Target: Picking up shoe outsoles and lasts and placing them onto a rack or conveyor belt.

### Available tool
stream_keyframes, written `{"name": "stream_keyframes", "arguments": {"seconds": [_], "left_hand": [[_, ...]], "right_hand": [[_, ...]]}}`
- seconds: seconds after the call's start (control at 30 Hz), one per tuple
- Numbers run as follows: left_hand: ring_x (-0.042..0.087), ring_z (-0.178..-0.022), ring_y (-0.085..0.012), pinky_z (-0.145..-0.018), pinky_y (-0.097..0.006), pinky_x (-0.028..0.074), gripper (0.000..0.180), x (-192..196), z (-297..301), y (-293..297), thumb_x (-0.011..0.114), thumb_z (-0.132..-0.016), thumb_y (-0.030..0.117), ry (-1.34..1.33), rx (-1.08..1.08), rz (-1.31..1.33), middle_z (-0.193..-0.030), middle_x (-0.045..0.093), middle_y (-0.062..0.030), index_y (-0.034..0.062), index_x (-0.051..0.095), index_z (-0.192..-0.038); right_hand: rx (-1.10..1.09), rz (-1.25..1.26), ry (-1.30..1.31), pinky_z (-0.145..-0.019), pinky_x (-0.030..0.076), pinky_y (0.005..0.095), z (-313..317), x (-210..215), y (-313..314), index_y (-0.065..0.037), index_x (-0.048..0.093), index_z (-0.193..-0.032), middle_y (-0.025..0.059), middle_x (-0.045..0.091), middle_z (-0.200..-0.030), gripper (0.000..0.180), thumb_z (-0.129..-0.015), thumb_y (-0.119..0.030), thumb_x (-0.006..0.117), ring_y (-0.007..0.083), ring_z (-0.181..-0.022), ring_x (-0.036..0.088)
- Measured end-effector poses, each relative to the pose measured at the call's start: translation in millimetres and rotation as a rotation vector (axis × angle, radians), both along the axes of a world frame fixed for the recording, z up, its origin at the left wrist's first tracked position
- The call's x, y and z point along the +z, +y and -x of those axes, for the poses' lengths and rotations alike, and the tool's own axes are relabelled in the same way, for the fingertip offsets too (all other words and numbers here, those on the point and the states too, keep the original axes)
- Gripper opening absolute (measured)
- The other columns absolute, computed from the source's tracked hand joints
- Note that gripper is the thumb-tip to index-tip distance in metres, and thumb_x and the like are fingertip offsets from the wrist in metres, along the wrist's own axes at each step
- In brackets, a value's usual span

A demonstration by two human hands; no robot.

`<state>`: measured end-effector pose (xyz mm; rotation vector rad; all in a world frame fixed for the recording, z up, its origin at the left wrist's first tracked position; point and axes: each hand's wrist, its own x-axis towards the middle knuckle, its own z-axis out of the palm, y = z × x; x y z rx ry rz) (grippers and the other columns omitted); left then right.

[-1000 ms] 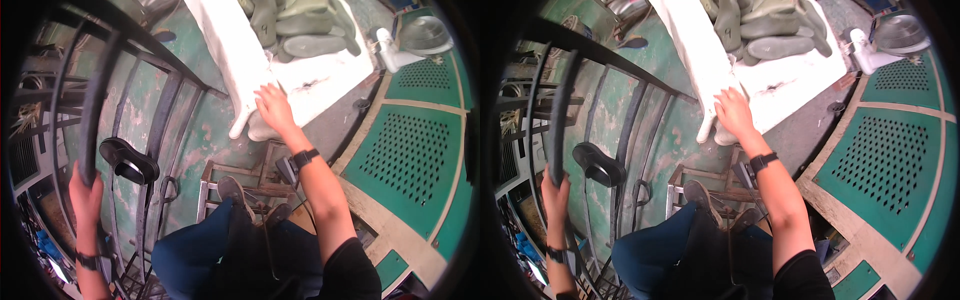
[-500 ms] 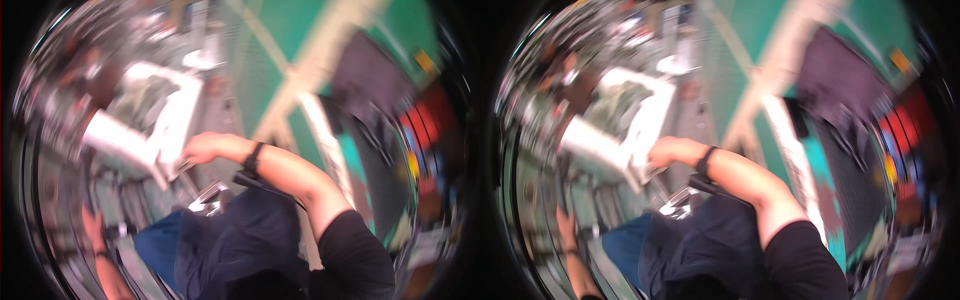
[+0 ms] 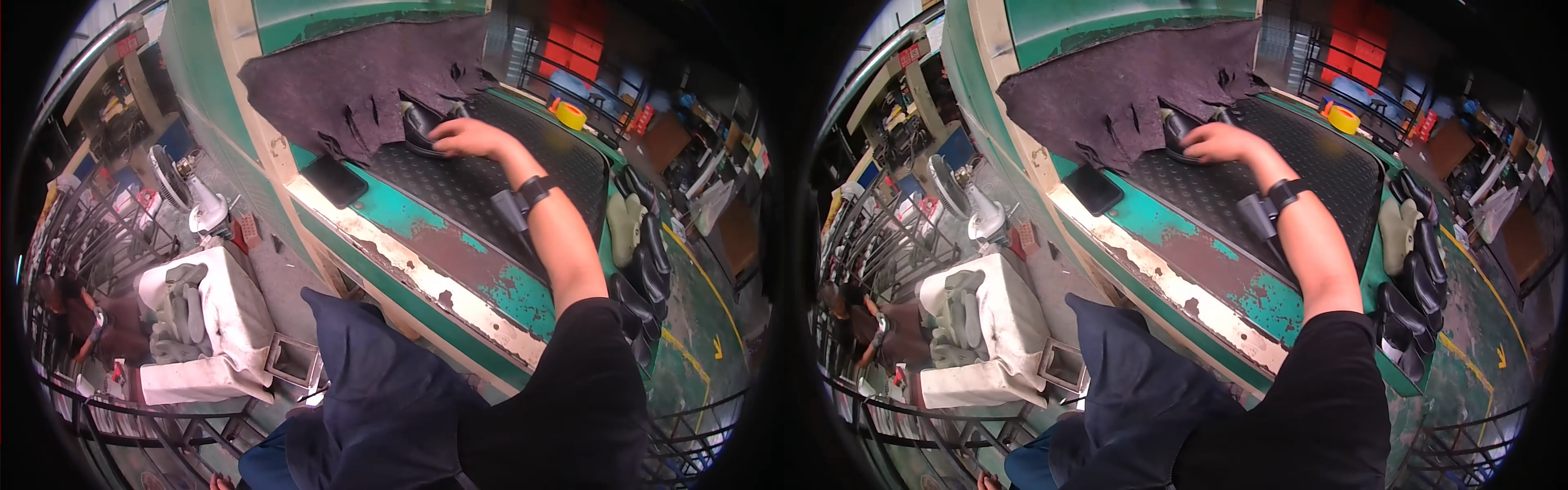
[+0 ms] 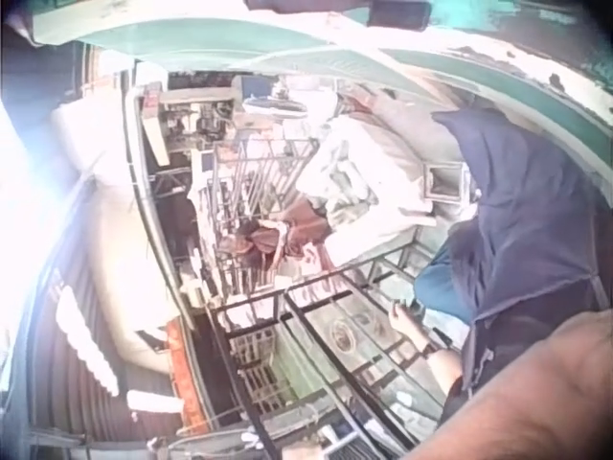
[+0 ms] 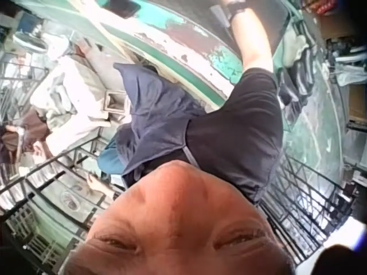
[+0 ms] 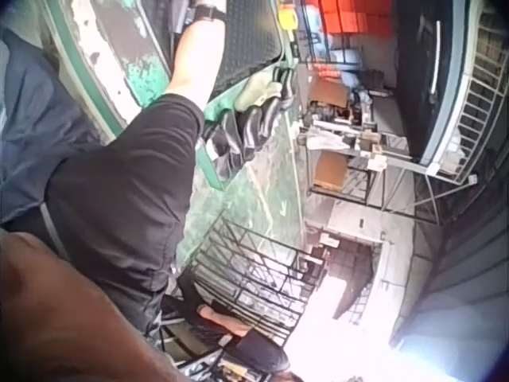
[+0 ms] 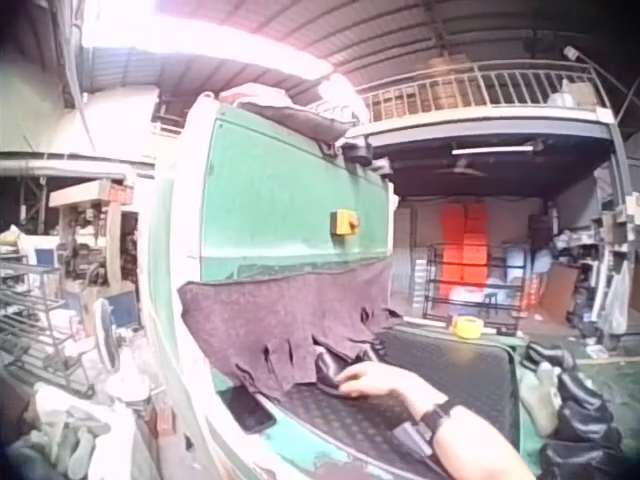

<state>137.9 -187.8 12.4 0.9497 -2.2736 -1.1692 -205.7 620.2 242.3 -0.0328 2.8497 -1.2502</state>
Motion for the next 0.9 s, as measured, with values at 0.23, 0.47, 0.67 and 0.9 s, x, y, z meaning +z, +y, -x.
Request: {"name": "stream_keyframes", "arguments": {"seconds": [0.23, 0.47, 0.67, 0.9], "left_hand": [[0.067, -0.091, -0.0229, -0.082, -0.034, 0.054, 0.034, 43.1, 30.5, 38.2, 0.058, -0.1, 0.02, 0.153, -0.058, -0.152, -0.104, 0.071, -0.0155, -0.006, 0.064, -0.12], [0.068, -0.086, -0.0189, -0.08, -0.03, 0.056, 0.03, 45.8, 120.4, 71.3, 0.061, -0.098, 0.016, 0.164, -0.292, -0.294, -0.102, 0.071, -0.0134, -0.003, 0.066, -0.121], [0.069, -0.091, -0.0155, -0.084, -0.029, 0.054, 0.021, 29.0, 170.1, 163.8, 0.058, -0.1, 0.006, 0.033, -0.671, -0.329, -0.103, 0.073, -0.0093, -0.0038, 0.066, -0.117], [0.07, -0.094, -0.0183, -0.088, -0.031, 0.054, 0.022, 11.9, 91.3, 181.4, 0.062, -0.092, 0.002, -0.078, -0.902, -0.174, -0.102, 0.073, -0.0137, -0.0038, 0.07, -0.112]], "right_hand": [[-0.381, 0.017, 0.167, -0.094, 0.049, 0.0335, 87.6, -54.7, 72.1, -0.002, 0.064, -0.133, 0.0137, 0.07, -0.122, 0.06, -0.086, -0.037, 0.076, 0.0243, -0.11, 0.066], [-0.52, -0.281, 0.078, -0.106, 0.044, 0.0414, 161.0, -77.2, 46.4, 0.003, 0.059, -0.133, 0.0253, 0.062, -0.133, 0.103, -0.067, -0.074, 0.073, 0.0354, -0.128, 0.059], [-0.515, -0.395, 0.113, -0.101, 0.047, 0.0432, 121.7, -62.8, 28.3, 0.008, 0.062, -0.125, 0.0286, 0.064, -0.128, 0.102, -0.068, -0.076, 0.071, 0.0387, -0.123, 0.061], [-0.456, -0.567, -0.055, -0.094, 0.052, 0.0418, -14.6, -48.8, 9.0, 0.006, 0.069, -0.116, 0.0265, 0.07, -0.116, 0.094, -0.068, -0.075, 0.071, 0.0358, -0.111, 0.069]]}}
